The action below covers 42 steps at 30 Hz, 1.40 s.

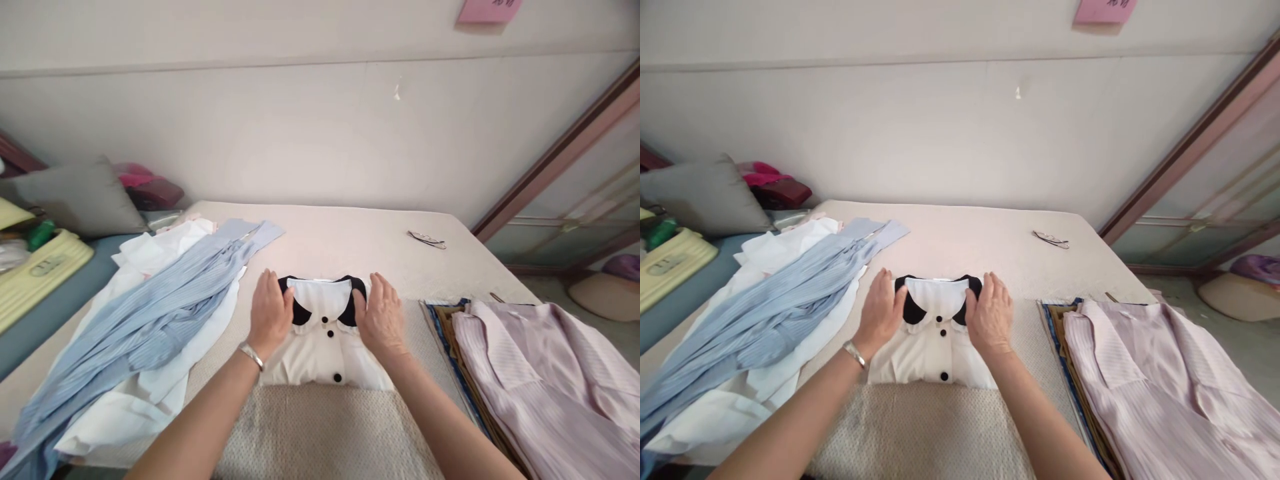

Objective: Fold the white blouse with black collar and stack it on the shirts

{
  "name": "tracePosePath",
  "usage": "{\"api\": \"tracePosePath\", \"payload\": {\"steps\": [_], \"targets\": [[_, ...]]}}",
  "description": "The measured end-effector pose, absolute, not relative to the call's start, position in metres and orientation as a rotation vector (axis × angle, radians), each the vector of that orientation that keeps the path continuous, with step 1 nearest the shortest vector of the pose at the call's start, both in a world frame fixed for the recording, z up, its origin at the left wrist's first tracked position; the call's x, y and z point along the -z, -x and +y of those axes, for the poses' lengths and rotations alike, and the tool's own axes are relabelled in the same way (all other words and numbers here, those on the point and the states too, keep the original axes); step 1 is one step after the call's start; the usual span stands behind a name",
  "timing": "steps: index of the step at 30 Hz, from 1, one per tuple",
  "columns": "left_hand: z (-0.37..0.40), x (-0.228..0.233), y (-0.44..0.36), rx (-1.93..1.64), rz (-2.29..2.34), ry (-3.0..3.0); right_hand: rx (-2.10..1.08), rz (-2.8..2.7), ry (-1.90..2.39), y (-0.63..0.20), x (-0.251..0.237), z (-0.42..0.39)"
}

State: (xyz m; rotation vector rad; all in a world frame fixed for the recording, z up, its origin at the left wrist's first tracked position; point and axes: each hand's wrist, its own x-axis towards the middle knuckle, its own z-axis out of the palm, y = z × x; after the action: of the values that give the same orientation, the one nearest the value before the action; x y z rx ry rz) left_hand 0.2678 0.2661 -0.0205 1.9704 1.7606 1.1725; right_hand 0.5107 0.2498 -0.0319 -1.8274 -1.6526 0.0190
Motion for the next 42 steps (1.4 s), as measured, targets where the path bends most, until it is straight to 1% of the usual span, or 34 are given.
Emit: {"api": "tracePosePath", "payload": {"steps": [2, 4, 7, 10, 13, 16, 19, 22, 26, 31, 38, 42], "targets": [[0.245, 0.031, -0.284, -1.012, 1.737, -2.09, -0.008, -1.795, 1.862, -0.495, 0.035, 0.242], [0.23, 0.048, -0.297, -0.844, 1.702, -2.17, -0.095, -1.916, 1.933, -0.483, 0.047, 0.235], [0.229, 0.059, -0.298, -0.715, 1.609, -2.205, -0.182, -2.023, 1.993, -0.479, 0.066, 0.231], [0.238, 0.04, -0.273, -0.756, 1.52, -2.116, -0.227, -2.049, 1.993, -0.484, 0.071, 0.233], [0.225, 0.006, -0.233, -0.782, 1.677, -1.965, -0.319, -2.036, 1.984, -0.495, 0.058, 0.229], [0.177, -0.01, -0.206, -0.523, 1.803, -2.036, -0.343, -2.063, 1.871, -0.511, 0.036, 0.203], [0.127, -0.002, -0.209, -0.325, 1.829, -2.305, -0.248, -2.174, 1.711, -0.526, 0.018, 0.158], [0.106, 0.009, -0.232, -0.177, 1.861, -2.536, -0.1, -2.342, 1.648, -0.527, 0.016, 0.12], [0.116, 0.01, -0.248, -0.049, 1.85, -2.675, 0.155, -2.476, 1.746, -0.516, 0.032, 0.108], [0.131, -0.004, -0.238, -0.054, 1.813, -2.703, 0.42, -2.521, 1.812, -0.514, 0.041, 0.12], [0.139, -0.014, -0.225, -0.025, 1.719, -2.667, 0.419, -2.593, 1.764, -0.517, 0.028, 0.118], [0.137, -0.02, -0.219, -0.036, 1.811, -2.639, 0.431, -2.591, 1.773, -0.518, 0.03, 0.118]]}}
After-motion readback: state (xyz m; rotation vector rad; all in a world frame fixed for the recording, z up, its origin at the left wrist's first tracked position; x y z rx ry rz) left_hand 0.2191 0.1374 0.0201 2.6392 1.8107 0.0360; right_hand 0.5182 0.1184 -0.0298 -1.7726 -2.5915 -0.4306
